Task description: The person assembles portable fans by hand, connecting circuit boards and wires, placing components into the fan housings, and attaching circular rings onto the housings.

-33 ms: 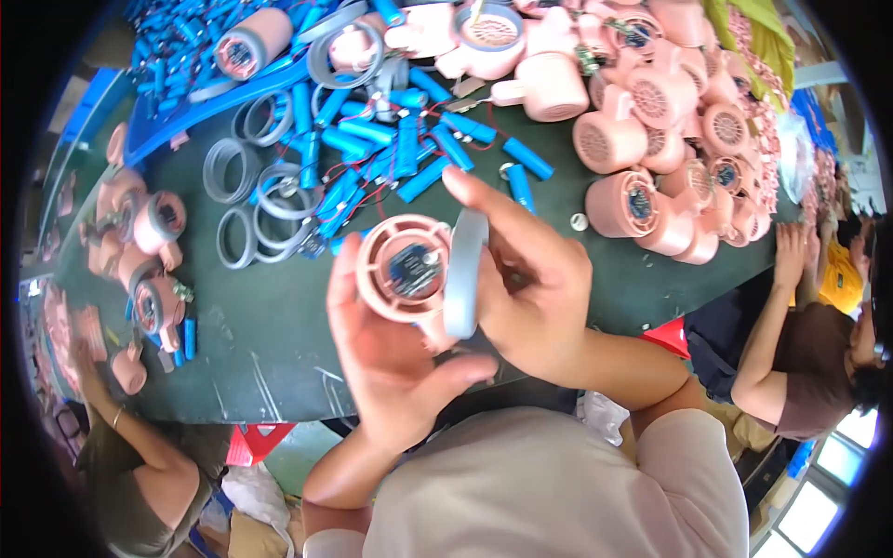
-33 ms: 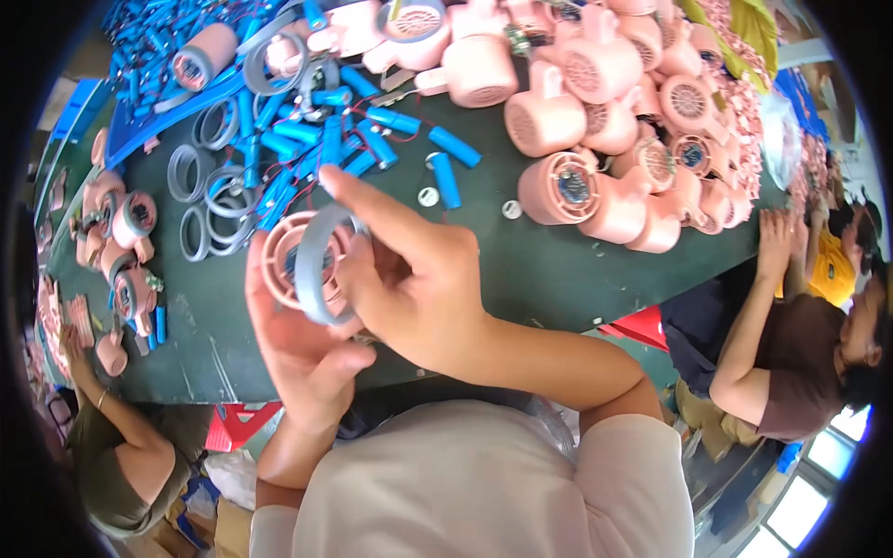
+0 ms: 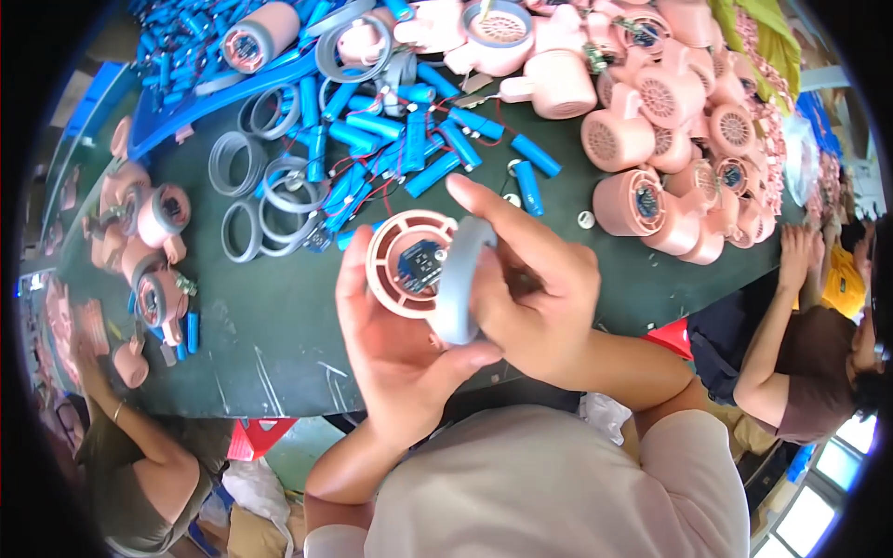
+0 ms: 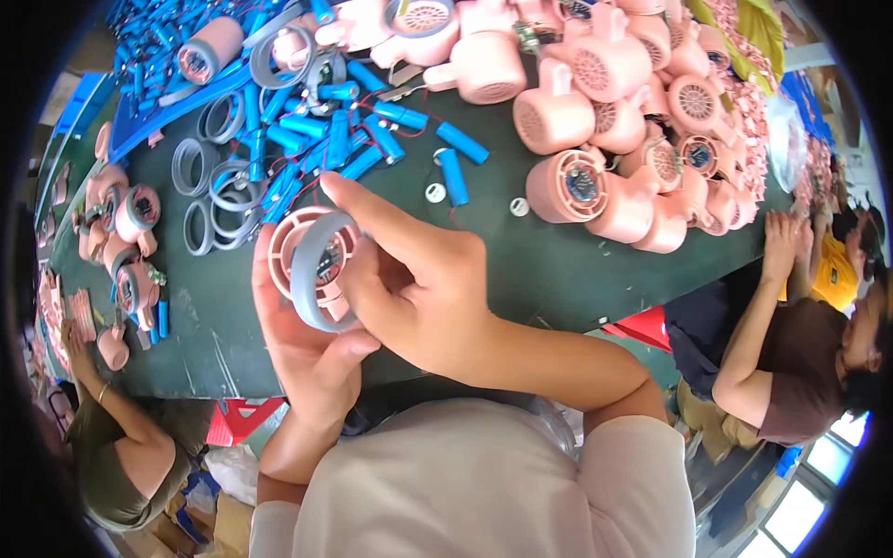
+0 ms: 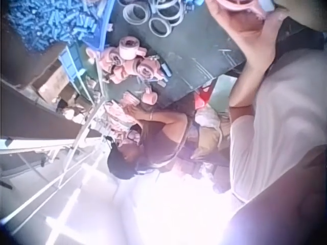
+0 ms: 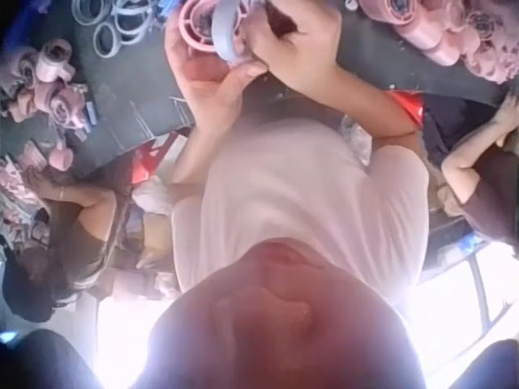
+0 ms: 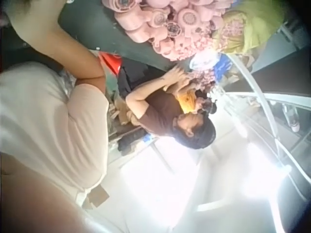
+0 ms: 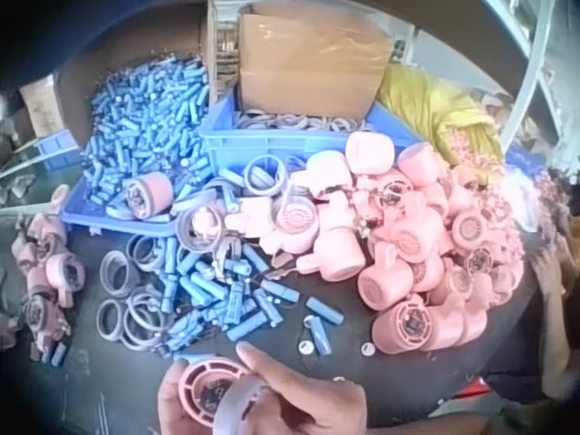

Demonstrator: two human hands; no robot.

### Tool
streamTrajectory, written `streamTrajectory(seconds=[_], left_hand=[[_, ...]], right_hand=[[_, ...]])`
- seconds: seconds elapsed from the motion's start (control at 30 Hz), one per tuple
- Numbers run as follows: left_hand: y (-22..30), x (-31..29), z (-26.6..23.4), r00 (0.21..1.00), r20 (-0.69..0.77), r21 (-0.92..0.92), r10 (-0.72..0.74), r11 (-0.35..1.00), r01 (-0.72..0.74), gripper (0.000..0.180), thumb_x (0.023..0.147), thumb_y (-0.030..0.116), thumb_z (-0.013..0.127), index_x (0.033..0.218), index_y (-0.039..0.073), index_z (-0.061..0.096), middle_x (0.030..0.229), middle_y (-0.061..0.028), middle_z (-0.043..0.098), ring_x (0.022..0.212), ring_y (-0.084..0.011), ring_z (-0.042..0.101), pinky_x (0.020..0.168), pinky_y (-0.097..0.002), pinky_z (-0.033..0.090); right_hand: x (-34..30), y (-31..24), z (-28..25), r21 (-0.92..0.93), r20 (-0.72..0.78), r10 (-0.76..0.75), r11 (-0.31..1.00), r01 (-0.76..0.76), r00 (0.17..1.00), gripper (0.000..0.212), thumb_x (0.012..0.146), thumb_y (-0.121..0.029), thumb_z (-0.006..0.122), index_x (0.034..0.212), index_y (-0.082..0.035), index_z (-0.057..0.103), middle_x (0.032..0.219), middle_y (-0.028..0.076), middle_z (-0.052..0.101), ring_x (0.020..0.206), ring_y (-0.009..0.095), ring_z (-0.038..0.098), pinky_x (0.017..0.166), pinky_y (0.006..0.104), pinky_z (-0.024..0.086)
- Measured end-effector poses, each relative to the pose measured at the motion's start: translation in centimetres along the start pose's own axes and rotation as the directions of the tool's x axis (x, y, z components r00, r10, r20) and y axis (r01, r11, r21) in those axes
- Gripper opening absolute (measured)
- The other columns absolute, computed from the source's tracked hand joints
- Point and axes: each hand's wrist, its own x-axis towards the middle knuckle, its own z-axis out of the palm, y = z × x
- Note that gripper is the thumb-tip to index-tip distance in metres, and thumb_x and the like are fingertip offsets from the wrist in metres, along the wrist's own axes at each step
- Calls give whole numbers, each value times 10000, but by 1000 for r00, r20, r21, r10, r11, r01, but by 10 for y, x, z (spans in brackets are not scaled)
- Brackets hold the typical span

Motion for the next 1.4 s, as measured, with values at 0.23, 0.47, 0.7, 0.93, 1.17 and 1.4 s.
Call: streamTrajectory(seconds=[0.23, 0.47, 0.7, 0.93, 1.17, 1.4], left_hand=[[8, -9, -17, 985, 146, -54, -87, 994, 96, 967, 725, -44, 762, 1475, 57, 160, 1408, -152, 391, 1270, -261, 446, 1014, -410, 450], [16, -11, -14, 989, 60, -37, -133, 990, 135, 1068, 676, 41, 835, 1488, 67, 143, 1409, -168, 402, 1274, -279, 449, 1026, -414, 425], [18, -9, -8, 994, 14, -74, -107, 991, 108, 1082, 632, 130, 875, 1480, 115, 203, 1429, -215, 371, 1284, -323, 441, 1038, -438, 414], [17, -14, -3, 999, -8, -29, -40, 999, 40, 1086, 638, 170, 873, 1485, 169, 194, 1430, -234, 363, 1255, -378, 464, 1021, -461, 432], [14, -13, -14, 990, 118, 157, 80, 983, -99, 1121, 594, 227, 885, 1485, 193, 205, 1420, -253, 369, 1233, -386, 485, 990, -468, 461], [20, -7, -15, 992, 126, 169, -5, 986, -16, 1112, 578, 219, 893, 1477, 189, 239, 1413, -260, 376, 1220, -394, 495, 988, -475, 463]], right_hand=[[18, 0, -28, -335, 254, -387, 824, 456, 886, 371, 755, -83, 748, 1084, 52, 642, 767, 110, 657, 531, 160, 568, 444, 252, 414], [23, -5, -25, -324, 278, -649, 630, 705, 708, 434, 686, -116, 801, 1065, 38, 657, 731, 80, 614, 522, 174, 541, 419, 269, 372], [19, -2, -21, -287, 229, -668, 649, 704, 708, 401, 714, -111, 789, 1045, 63, 644, 759, 101, 647, 519, 178, 557, 425, 277, 401], [16, 5, -6, -362, -7, -693, 674, 645, 721, 349, 654, -118, 793, 945, 41, 682, 626, 49, 575, 456, 142, 508, 388, 247, 375], [11, -4, -18, -338, 125, -662, 672, 659, 739, 350, 766, -115, 761, 1025, 81, 629, 699, 96, 636, 465, 168, 530, 397, 265, 387], [14, -6, -23, -347, 200, -677, 628, 697, 709, 384, 759, -155, 780, 1033, 69, 631, 718, 93, 642, 481, 162, 534, 405, 267, 394]])
